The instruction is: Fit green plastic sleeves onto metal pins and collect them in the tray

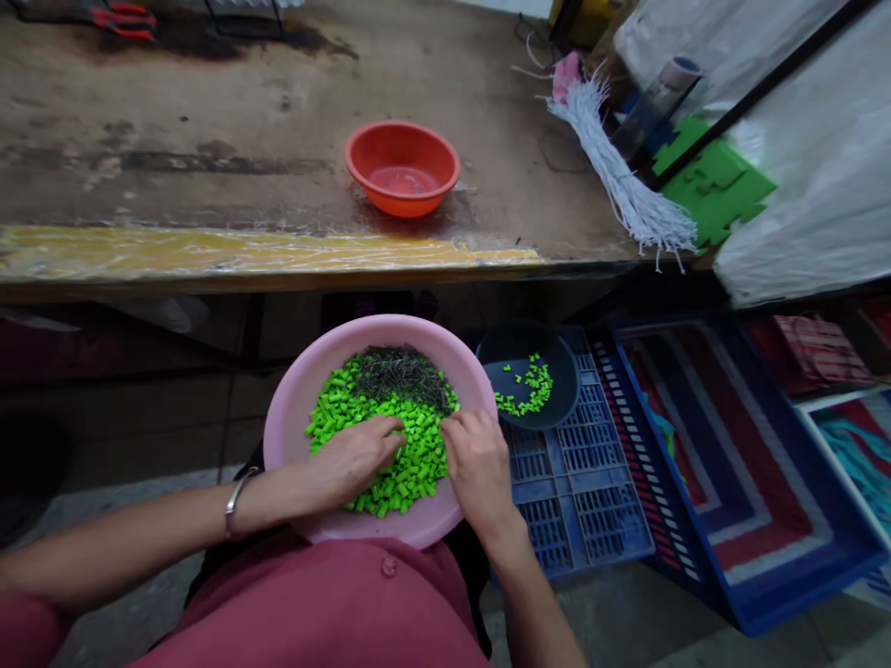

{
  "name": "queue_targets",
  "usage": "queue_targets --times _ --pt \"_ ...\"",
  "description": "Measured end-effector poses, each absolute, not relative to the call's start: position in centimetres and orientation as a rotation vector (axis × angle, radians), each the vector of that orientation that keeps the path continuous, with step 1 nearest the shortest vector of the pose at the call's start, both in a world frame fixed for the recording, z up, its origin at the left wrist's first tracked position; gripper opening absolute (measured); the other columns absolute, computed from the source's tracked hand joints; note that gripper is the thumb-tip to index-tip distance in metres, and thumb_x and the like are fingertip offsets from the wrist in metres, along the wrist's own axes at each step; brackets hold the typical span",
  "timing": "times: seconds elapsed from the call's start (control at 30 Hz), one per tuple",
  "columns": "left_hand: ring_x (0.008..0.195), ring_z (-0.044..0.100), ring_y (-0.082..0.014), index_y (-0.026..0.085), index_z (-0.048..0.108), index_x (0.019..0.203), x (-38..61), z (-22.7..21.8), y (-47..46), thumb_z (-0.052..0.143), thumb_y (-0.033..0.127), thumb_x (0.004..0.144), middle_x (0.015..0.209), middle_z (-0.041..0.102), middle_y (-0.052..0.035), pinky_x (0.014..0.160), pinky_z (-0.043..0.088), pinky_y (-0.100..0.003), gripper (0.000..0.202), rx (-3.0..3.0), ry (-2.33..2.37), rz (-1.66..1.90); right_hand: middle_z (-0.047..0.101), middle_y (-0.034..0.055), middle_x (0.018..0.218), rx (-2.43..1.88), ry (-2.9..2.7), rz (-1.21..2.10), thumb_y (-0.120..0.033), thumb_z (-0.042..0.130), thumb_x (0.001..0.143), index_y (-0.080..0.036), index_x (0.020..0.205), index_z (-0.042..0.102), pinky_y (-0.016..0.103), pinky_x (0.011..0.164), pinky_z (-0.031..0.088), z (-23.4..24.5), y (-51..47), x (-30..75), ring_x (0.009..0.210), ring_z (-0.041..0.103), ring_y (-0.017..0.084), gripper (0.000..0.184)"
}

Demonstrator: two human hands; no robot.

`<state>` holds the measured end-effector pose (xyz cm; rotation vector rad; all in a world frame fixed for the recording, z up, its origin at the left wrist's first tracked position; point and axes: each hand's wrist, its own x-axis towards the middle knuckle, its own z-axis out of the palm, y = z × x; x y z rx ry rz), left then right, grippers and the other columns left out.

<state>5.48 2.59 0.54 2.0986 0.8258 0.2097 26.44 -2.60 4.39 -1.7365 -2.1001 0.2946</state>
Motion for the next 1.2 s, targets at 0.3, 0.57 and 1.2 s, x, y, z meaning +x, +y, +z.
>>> queue_targets --times 0.3,0.57,1.2 --pt "0.089 0.057 -0.0266 0.008 0.063 0.099 7.2 0.6 5.1 0.034 0.003 0.091 0.098 0.063 -0.0158 0.077 0.045 -0.037 0.030 2.597 0.430 -0.064 0.062 0.0107 0.083 -1.995 -2.646 0.179 -0.007 0.051 0.092 -0.017 0.082 0.066 0.037 0.068 0.036 2.3 -1.3 24.9 0.083 0.050 0.025 0.021" --pt "0.074 0.058 -0.0181 0.015 0.061 0.087 6.0 1.7 5.1 0.056 0.017 0.085 0.080 0.064 -0.0037 0.067 0.043 -0.030 0.006 2.015 0.813 0.136 0.060 0.0104 0.087 -1.903 -2.765 0.139 -0.012 0.058 0.091 -0.016 0.081 0.068 0.036 0.067 0.034 1.7 -1.9 24.8 0.088 0.049 0.026 0.015" --pt "0.064 0.062 -0.0124 0.014 0.068 0.098 3.3 2.1 2.7 0.073 0.034 0.076 0.070 0.068 -0.0006 0.069 0.048 -0.027 0.030 0.843 0.767 0.454 0.061 0.0011 0.092 -1.449 -1.557 0.998 -0.017 0.057 0.095 -0.022 0.094 0.061 0.028 0.080 0.045 6.6 -3.9 22.5 0.089 0.058 0.015 0.007"
